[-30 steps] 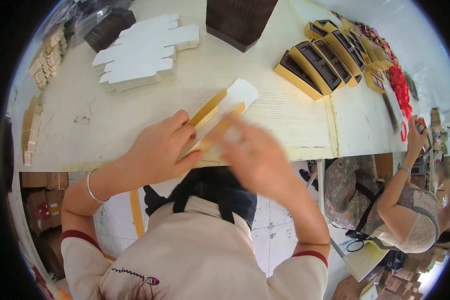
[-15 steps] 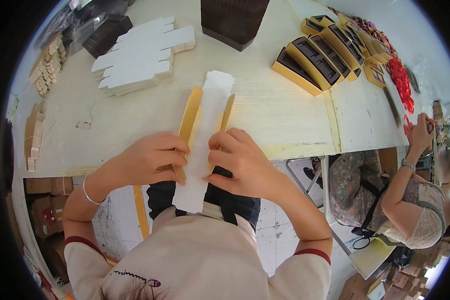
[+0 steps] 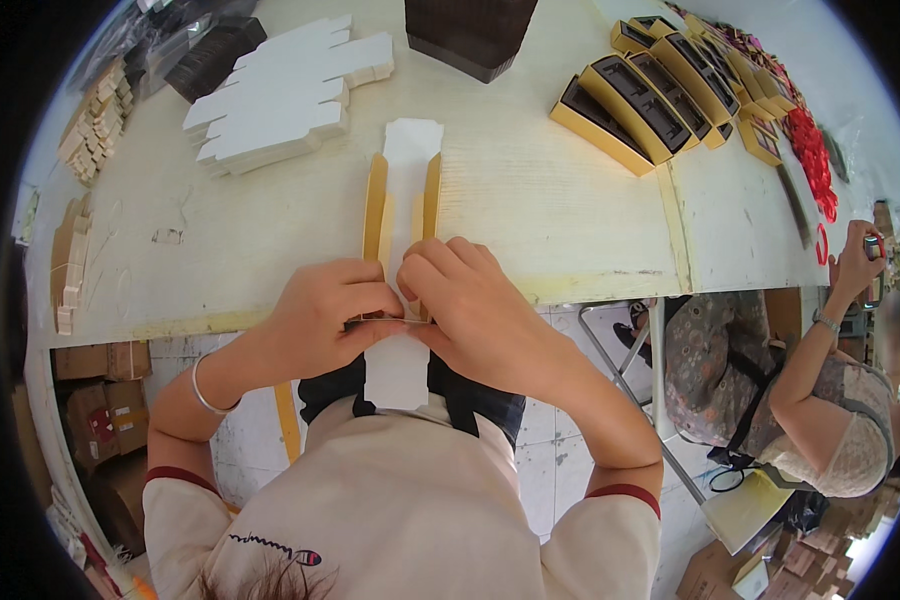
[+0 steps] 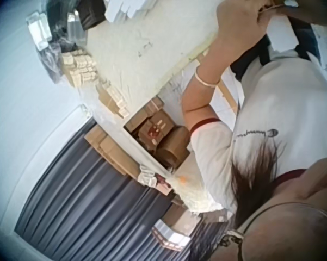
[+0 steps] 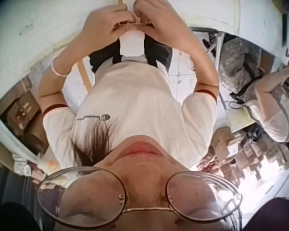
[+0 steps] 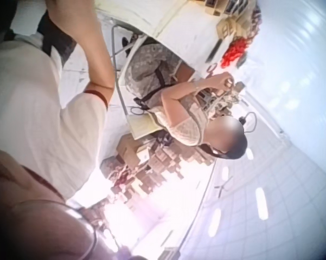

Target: The person folds flat cardboard pieces into small rectangular boxes and places dark rectangular items inside each box. The person repeats this process multiple times, stacking the completed boxes on the table.

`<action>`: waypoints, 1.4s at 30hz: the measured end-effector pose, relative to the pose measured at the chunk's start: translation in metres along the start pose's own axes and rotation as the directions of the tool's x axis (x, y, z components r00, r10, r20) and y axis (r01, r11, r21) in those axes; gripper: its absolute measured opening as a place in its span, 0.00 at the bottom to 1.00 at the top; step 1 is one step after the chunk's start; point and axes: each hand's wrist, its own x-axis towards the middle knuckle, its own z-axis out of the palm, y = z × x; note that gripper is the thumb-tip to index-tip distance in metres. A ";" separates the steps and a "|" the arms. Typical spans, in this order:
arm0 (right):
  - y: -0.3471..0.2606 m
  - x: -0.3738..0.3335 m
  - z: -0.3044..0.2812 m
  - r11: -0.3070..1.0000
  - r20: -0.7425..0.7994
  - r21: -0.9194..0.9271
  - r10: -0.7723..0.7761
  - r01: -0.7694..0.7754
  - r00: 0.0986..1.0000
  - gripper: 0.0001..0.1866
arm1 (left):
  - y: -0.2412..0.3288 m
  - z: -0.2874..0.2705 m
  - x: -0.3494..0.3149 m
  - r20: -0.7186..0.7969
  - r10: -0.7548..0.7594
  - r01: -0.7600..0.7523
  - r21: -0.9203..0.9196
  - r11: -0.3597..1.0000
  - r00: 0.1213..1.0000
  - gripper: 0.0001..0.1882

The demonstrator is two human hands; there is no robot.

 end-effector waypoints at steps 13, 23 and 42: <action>0.004 -0.033 0.038 0.982 -0.323 -0.144 -0.164 0.123 0.932 0.22 | 0.003 -0.015 0.005 0.224 -0.227 0.290 -0.307 0.907 0.948 0.08; -0.001 -0.016 0.052 0.959 -0.557 0.280 0.131 0.037 0.820 0.16 | 0.002 -0.004 -0.005 0.016 -0.306 0.268 -0.529 0.806 0.952 0.12; 0.008 -0.006 -0.030 0.950 -0.133 -0.311 -0.002 -0.039 0.991 0.20 | -0.024 -0.061 0.020 0.470 0.045 -0.103 0.099 0.990 0.881 0.09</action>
